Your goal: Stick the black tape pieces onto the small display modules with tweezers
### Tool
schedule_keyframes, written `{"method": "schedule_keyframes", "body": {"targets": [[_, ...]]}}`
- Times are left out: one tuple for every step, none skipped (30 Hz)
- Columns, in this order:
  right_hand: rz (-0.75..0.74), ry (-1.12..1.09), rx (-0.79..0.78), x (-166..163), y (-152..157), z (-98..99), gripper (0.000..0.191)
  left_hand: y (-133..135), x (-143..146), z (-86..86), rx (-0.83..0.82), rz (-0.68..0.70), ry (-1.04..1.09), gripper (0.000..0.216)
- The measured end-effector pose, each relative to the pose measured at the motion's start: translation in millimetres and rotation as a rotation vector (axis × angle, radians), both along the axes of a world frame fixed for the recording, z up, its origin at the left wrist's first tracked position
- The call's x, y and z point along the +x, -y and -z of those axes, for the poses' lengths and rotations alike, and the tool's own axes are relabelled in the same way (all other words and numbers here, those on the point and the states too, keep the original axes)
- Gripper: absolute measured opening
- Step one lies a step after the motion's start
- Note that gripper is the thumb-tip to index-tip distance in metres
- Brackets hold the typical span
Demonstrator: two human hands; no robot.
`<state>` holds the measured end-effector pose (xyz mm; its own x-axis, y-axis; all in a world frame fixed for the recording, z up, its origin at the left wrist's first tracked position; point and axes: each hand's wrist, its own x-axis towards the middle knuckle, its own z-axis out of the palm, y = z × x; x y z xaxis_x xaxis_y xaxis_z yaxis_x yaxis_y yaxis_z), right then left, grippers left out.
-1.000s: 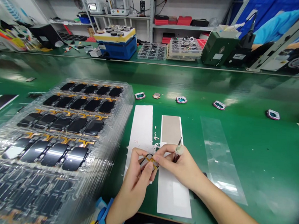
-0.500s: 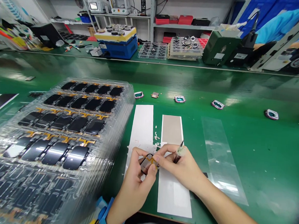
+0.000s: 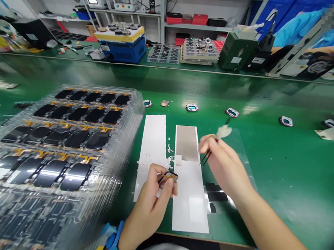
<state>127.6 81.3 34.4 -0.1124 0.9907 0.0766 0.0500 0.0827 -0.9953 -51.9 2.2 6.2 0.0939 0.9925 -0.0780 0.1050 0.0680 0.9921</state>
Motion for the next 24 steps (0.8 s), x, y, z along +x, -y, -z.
{"method": "schedule_keyframes", "body": {"targets": [[0.053, 0.047, 0.046, 6.8, 0.7, -0.1, 0.037, 0.4, 1.2, -0.9, 0.039, 0.044, -0.087, 0.007], [0.087, 0.097, 0.070, 12.1, 2.3, 0.9, 0.040, 1.0, 3.0, -1.7, 0.088, 0.090, -0.178, 0.006], [0.104, 0.130, 0.059, 15.6, 4.4, 3.3, 0.041, 1.8, 5.1, -2.6, 0.141, 0.132, -0.264, 0.008], [0.110, 0.136, 0.023, 17.2, 6.8, 6.9, 0.040, 2.6, 7.7, -3.4, 0.191, 0.175, -0.338, 0.011], [0.109, 0.120, -0.024, 17.0, 9.1, 11.5, 0.038, 3.3, 10.5, -4.3, 0.235, 0.213, -0.396, 0.013], [0.102, 0.091, -0.070, 15.4, 11.0, 16.8, 0.037, 3.8, 13.4, -5.0, 0.268, 0.248, -0.436, 0.014], [0.094, 0.061, -0.101, 12.8, 12.4, 22.4, 0.036, 4.0, 16.2, -5.6, 0.287, 0.276, -0.465, 0.014], [0.086, 0.039, -0.117, 9.7, 13.4, 28.0, 0.036, 3.8, 18.8, -5.9, 0.296, 0.299, -0.488, 0.016], [0.080, 0.026, -0.121, 6.5, 13.9, 33.1, 0.037, 3.2, 21.1, -5.9, 0.295, 0.317, -0.508, 0.018], [0.077, 0.019, -0.123, 3.5, 14.1, 37.6, 0.037, 2.3, 23.0, -5.4, 0.290, 0.334, -0.523, 0.022], [0.079, 0.012, -0.127, 1.1, 14.2, 41.2, 0.036, 1.1, 24.5, -4.6, 0.280, 0.347, -0.534, 0.026], [0.085, 0.005, -0.130, -0.7, 14.1, 43.8, 0.035, -0.1, 25.6, -3.5, 0.269, 0.357, -0.543, 0.029], [0.094, 0.001, -0.133, -2.0, 14.1, 45.6, 0.033, -1.3, 26.4, -2.3, 0.262, 0.360, -0.549, 0.030], [0.103, -0.002, -0.135, -2.8, 14.0, 46.6, 0.032, -2.3, 26.9, -1.1, 0.261, 0.360, -0.552, 0.030], [0.111, -0.003, -0.135, -3.3, 13.9, 46.9, 0.032, -3.1, 27.1, 0.0, 0.269, 0.360, -0.552, 0.029], [0.118, -0.003, -0.136, -3.5, 13.9, 46.7, 0.032, -3.4, 27.3, 0.9, 0.283, 0.356, -0.550, 0.028], [0.122, -0.003, -0.135, -3.7, 14.0, 46.3, 0.031, -3.4, 27.3, 1.8, 0.301, 0.351, -0.548, 0.027], [0.124, -0.004, -0.134, -3.9, 14.1, 45.8, 0.030, -3.2, 27.4, 2.5, 0.317, 0.348, -0.551, 0.026], [0.122, -0.006, -0.131, -4.1, 14.3, 45.4, 0.030, -2.7, 27.4, 3.1, 0.329, 0.346, -0.561, 0.025], [0.121, -0.009, -0.127, -4.3, 14.5, 45.3, 0.029, -2.1, 27.5, 3.8, 0.336, 0.347, -0.579, 0.025], [0.121, -0.012, -0.120, -4.5, 14.8, 45.4, 0.028, -1.5, 27.7, 4.4, 0.344, 0.345, -0.606, 0.026], [0.124, -0.016, -0.112, -4.6, 15.1, 45.8, 0.027, -1.0, 27.8, 5.0, 0.354, 0.345, -0.636, 0.027], [0.130, -0.021, -0.102, -4.5, 15.3, 46.5, 0.026, -0.6, 28.0, 5.5, 0.368, 0.345, -0.665, 0.027], [0.138, -0.025, -0.093, -4.3, 15.4, 47.3, 0.026, -0.4, 28.2, 5.7, 0.386, 0.345, -0.690, 0.028]]}}
